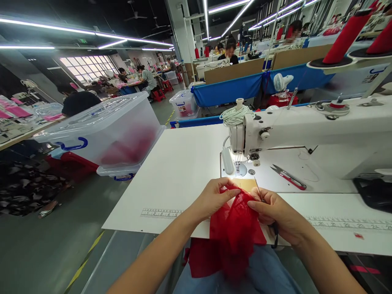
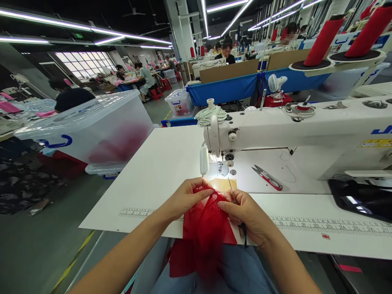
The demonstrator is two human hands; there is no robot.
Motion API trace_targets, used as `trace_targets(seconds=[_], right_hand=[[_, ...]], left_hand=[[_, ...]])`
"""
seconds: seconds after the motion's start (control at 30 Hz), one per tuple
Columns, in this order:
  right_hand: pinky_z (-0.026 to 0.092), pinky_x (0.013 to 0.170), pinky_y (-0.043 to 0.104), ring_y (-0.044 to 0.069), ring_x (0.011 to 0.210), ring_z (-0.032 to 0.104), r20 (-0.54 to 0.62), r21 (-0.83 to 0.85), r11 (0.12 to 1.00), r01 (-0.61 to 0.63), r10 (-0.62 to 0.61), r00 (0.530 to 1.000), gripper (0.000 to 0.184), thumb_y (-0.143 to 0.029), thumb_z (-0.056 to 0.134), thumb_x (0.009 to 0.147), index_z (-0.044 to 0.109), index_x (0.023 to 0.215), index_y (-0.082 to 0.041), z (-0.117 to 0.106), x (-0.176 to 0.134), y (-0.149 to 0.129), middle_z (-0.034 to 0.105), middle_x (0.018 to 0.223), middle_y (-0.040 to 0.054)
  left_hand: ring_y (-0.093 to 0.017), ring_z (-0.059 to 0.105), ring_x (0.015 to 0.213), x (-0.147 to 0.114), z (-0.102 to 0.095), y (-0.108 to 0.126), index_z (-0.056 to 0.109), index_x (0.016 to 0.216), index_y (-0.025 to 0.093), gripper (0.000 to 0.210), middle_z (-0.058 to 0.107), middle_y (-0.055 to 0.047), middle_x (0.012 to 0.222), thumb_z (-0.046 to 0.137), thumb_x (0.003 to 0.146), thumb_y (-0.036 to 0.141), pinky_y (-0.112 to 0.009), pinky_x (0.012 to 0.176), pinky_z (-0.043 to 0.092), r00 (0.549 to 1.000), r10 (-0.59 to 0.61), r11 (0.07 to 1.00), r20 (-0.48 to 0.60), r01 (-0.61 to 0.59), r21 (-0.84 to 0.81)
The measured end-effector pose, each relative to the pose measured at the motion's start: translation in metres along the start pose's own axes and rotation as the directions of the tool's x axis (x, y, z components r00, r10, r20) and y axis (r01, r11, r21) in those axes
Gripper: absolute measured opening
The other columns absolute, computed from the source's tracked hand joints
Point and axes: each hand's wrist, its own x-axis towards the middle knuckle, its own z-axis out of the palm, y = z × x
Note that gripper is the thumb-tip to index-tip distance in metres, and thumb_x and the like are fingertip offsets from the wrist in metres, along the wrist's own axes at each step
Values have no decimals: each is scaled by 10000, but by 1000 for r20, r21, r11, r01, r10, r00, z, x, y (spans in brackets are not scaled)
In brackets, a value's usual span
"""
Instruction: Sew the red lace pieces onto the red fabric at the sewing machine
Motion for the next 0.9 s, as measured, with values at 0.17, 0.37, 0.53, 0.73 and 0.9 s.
trace_targets(seconds=[0.17, 0.37, 0.53, 0.73, 0.9], right_hand=[[74, 450, 213, 43, 483, 123, 83, 40, 997, -59, 56, 995, 568, -609, 796, 645, 485, 895, -204, -3, 0, -5, 290, 561, -112], [150, 458, 227, 57, 500, 228, 24, -143, 990, -13, 16, 1000, 546, -589, 763, 677, 363, 718, -220, 0, -10, -2, 352, 606, -72], [426, 634, 326, 183, 712, 459, -413, -773, 567, 285, -790, 453, 252, -425, 602, 841, 468, 952, -242, -29, -17, 7, 448, 776, 7], [521, 766, 408, 231, 863, 590, -108, -961, 231, 153, -822, 560, 224, -285, 360, 954, 502, 1113, -219, -63, -11, 40, 560, 985, 103], [530, 823, 395, 236, 927, 614, -142, -985, 172, 8, -837, 528, 281, -334, 357, 981, 575, 1129, -238, -89, -24, 33, 592, 970, 89]], left_hand=[[-143, 592, 733, 1, 0, -1, 634, 789, 159, 288, 645, -22, 779, 708, 791, 437, -250, 660, 458, 998, 69, 997, 17, -69, 46], [-149, 644, 782, -6, 0, -7, 673, 885, 174, 101, 695, -45, 872, 573, 872, 178, -236, 672, 503, 933, 359, 845, 9, -329, 422], [-92, 624, 612, -11, -16, -23, 653, 978, 171, 252, 708, -29, 855, 439, 923, 51, -186, 464, 382, 469, 844, -94, 259, -346, 934], [-98, 630, 579, -10, -21, -20, 644, 945, 188, 220, 726, -20, 831, 487, 910, 39, -204, 463, 378, 354, 879, -203, 321, -332, 921], [-99, 627, 561, -7, -28, -24, 652, 989, 200, 273, 729, -9, 854, 459, 899, 28, -204, 454, 397, 363, 863, -255, 350, -285, 924]])
